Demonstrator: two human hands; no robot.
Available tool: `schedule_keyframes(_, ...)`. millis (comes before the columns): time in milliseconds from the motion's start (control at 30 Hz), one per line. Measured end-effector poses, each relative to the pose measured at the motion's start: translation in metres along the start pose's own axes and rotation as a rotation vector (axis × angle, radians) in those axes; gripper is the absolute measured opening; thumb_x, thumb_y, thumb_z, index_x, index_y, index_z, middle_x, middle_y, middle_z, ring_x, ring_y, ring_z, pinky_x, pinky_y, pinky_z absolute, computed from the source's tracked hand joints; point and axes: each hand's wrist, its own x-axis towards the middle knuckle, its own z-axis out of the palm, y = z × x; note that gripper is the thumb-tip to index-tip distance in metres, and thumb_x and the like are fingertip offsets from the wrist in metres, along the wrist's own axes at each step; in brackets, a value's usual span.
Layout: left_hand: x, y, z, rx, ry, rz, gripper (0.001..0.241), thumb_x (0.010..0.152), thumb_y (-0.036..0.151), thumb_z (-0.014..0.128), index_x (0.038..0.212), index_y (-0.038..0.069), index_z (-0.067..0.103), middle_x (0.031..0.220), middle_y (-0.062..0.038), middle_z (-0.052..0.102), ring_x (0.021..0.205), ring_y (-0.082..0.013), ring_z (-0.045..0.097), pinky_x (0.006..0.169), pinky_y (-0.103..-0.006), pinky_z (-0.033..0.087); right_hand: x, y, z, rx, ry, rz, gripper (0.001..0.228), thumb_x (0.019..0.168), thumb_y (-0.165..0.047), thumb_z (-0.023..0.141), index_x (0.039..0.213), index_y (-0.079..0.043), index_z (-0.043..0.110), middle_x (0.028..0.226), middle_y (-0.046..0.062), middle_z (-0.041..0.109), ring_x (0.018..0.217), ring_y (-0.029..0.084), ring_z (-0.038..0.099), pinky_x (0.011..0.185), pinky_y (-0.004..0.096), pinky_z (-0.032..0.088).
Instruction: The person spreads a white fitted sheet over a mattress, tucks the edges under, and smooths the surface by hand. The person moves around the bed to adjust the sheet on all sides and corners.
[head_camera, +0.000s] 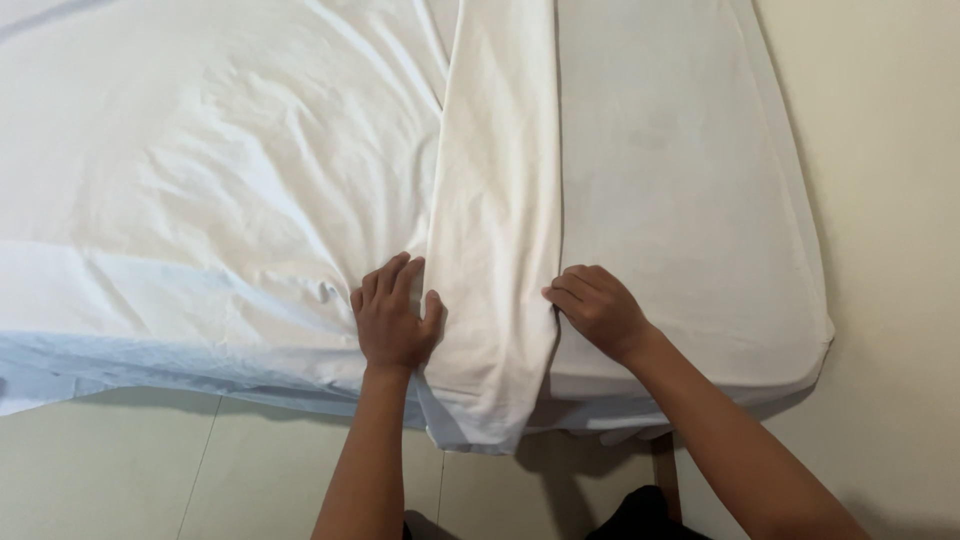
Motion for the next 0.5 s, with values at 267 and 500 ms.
schedule_keyframes(267,-0.001,0.001,0.001,-0.007,0.013,0.002,0.046,0.083,0.028,0.067,0.126,0.014,0.070,0.137,-0.005,0.065,0.125,-0.0262,0.057,0.105,-0.0438,0.038,0.003,-0.004,-0.010,-0.032,0.083,0.020,0.013,0.081,-0.001,0.078,0.090,-0.008,0.072,0.088,0.003,0.067,0.091,0.020,0.066,0.081,0.036,0.050)
schedule_keyframes(500,0.000,0.000,0.001,-0.019,0.015,0.008,0.045,0.083,0.028,0.067,0.126,0.014,0.070,0.138,-0.005,0.064,0.126,-0.0269,0.057,0.105,-0.0437,0.038,-0.001,-0.008,-0.004,-0.061,-0.009,0.092,0.010,0.087,-0.005,0.079,0.085,-0.009,0.070,0.088,0.002,0.068,0.091,0.020,0.066,0.081,0.037,0.049)
